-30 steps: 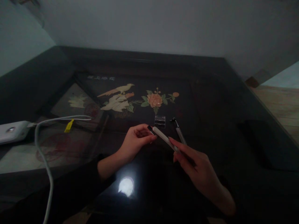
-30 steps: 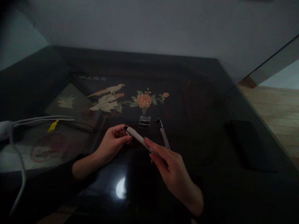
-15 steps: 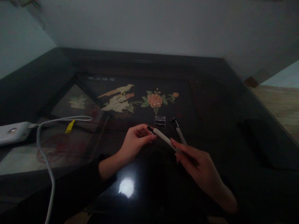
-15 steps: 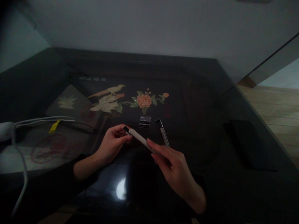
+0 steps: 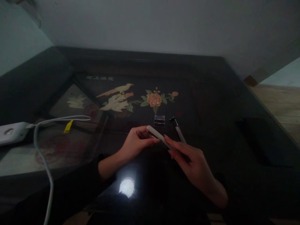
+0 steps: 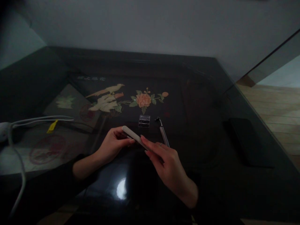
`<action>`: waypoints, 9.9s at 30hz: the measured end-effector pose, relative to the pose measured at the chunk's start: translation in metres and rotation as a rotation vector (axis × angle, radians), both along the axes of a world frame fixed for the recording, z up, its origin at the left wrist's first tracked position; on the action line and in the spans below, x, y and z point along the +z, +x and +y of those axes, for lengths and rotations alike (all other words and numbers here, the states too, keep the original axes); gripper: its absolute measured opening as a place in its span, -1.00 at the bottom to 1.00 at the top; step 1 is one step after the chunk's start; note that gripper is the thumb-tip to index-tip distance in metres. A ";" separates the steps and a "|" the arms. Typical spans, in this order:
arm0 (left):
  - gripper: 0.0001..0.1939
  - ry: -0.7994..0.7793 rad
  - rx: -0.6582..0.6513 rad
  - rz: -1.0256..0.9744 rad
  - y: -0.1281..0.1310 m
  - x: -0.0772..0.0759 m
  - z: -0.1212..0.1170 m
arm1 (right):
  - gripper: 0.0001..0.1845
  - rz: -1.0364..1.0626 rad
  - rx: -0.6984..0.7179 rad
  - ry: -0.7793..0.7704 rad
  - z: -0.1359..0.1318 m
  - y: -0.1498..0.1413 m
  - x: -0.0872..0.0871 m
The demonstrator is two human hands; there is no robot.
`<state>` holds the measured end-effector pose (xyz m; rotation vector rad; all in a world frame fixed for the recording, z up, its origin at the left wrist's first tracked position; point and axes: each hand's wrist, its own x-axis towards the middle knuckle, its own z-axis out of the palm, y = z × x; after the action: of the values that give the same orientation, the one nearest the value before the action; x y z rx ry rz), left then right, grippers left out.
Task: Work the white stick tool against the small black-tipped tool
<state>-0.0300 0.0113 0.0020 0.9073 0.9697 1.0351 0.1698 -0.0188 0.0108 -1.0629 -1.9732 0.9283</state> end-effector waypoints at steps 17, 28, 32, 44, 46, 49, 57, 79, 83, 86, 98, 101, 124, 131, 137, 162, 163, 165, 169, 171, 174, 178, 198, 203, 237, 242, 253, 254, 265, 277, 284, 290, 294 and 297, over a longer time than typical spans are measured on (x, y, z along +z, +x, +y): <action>-0.78 -0.007 0.134 -0.119 -0.005 -0.007 0.004 | -0.54 -0.091 -0.039 -0.028 0.001 0.014 -0.001; -0.81 0.021 0.049 -0.024 -0.001 -0.005 0.002 | -0.56 -0.027 -0.049 -0.009 -0.003 0.002 0.001; -0.82 0.010 0.030 -0.057 -0.002 -0.005 0.002 | -0.56 -0.026 -0.046 -0.015 -0.002 0.002 0.001; -0.78 0.004 0.164 -0.090 -0.005 -0.006 0.004 | -0.55 -0.091 -0.062 -0.061 -0.004 0.012 0.001; -0.77 -0.001 0.145 -0.079 -0.005 -0.007 0.004 | -0.55 -0.077 -0.057 -0.062 -0.004 0.012 0.002; -0.78 0.004 0.087 -0.055 -0.004 -0.006 0.004 | -0.55 -0.055 -0.051 -0.055 -0.003 0.008 0.003; -0.78 -0.029 0.006 -0.039 -0.001 -0.004 0.002 | -0.55 -0.052 -0.059 -0.062 -0.003 0.002 0.003; -0.76 -0.034 0.022 -0.039 0.000 -0.005 0.002 | -0.55 -0.029 -0.056 -0.056 -0.002 0.002 0.003; -0.77 -0.044 -0.005 -0.056 0.001 -0.005 0.002 | -0.56 -0.035 -0.061 -0.056 -0.002 0.001 0.004; -0.78 -0.046 0.044 -0.069 -0.001 -0.005 0.003 | -0.55 -0.048 -0.062 -0.048 -0.002 0.002 0.005; -0.76 -0.014 0.125 -0.085 -0.004 -0.007 0.006 | -0.54 -0.077 -0.064 -0.076 -0.003 0.011 0.001; -0.77 -0.006 0.078 -0.076 -0.002 -0.007 0.004 | -0.56 -0.048 -0.056 -0.079 -0.003 0.008 0.002; -0.80 -0.016 0.110 -0.069 -0.004 -0.007 0.004 | -0.57 -0.081 -0.046 -0.090 -0.002 0.014 0.002; -0.79 -0.045 -0.023 -0.073 -0.002 -0.008 0.002 | -0.59 -0.048 -0.042 -0.069 -0.002 0.009 0.003; -0.80 -0.050 -0.015 -0.061 -0.002 -0.008 0.003 | -0.58 -0.053 -0.050 -0.062 -0.002 0.008 0.002; -0.79 -0.044 -0.053 0.019 -0.002 0.000 0.003 | -0.57 -0.051 -0.053 -0.062 -0.002 0.007 0.004; -0.79 -0.046 -0.051 0.016 -0.002 -0.001 0.003 | -0.57 -0.049 -0.053 -0.061 -0.002 0.006 0.004; -0.79 -0.046 -0.031 0.002 -0.003 -0.003 0.003 | -0.57 -0.054 -0.054 -0.067 -0.001 0.006 0.005; -0.80 -0.026 0.047 -0.039 -0.005 -0.008 0.004 | -0.56 -0.098 -0.060 -0.082 -0.001 0.010 0.004; -0.80 -0.016 0.078 -0.048 -0.007 -0.009 0.005 | -0.55 -0.114 -0.053 -0.085 -0.001 0.013 0.005; -0.80 -0.012 0.107 -0.055 -0.008 -0.008 0.006 | -0.56 -0.126 -0.044 -0.092 0.000 0.016 0.006; -0.79 -0.004 0.111 -0.081 -0.008 -0.008 0.006 | -0.58 -0.118 -0.046 -0.094 0.000 0.016 0.007; -0.78 -0.004 0.108 -0.049 -0.006 -0.009 0.004 | -0.57 -0.079 -0.040 -0.098 0.000 0.010 0.008; -0.75 -0.012 0.158 -0.084 -0.008 -0.007 0.005 | -0.58 -0.106 -0.038 -0.102 0.001 0.015 0.010; -0.78 -0.009 0.017 0.008 -0.006 -0.006 0.004 | -0.57 -0.043 -0.042 -0.103 -0.002 0.007 0.005; -0.83 -0.029 -0.056 0.017 -0.001 0.000 0.003 | -0.58 -0.033 -0.037 -0.098 -0.002 0.004 0.006; -0.80 -0.002 0.123 -0.116 -0.008 -0.008 0.007 | -0.58 -0.083 -0.023 -0.108 0.001 0.013 0.010; -0.79 0.001 0.136 -0.127 -0.008 -0.008 0.007 | -0.59 -0.092 -0.026 -0.111 0.001 0.013 0.010; -0.84 -0.017 -0.034 -0.017 -0.004 -0.001 0.004 | -0.57 -0.029 -0.030 -0.113 -0.002 0.009 0.006; -0.80 -0.011 0.063 -0.049 -0.005 -0.008 0.004 | -0.57 -0.072 -0.045 -0.108 -0.002 0.012 0.005; -0.75 -0.004 0.158 -0.091 -0.006 -0.005 0.006 | -0.58 -0.093 -0.047 -0.114 0.001 0.014 0.010; -0.76 -0.001 0.069 -0.054 -0.005 -0.008 0.005 | -0.56 -0.043 -0.050 -0.123 -0.001 0.008 0.009; -0.77 -0.010 0.006 -0.017 -0.001 -0.005 0.003 | -0.56 -0.034 -0.050 -0.117 -0.002 0.003 0.008; -0.80 -0.008 -0.020 0.000 0.001 -0.001 0.003 | -0.56 -0.029 -0.043 -0.106 -0.002 0.003 0.008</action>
<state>-0.0294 0.0138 0.0010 0.9088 0.9618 1.0136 0.1723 -0.0209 0.0185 -1.1795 -1.9346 1.0092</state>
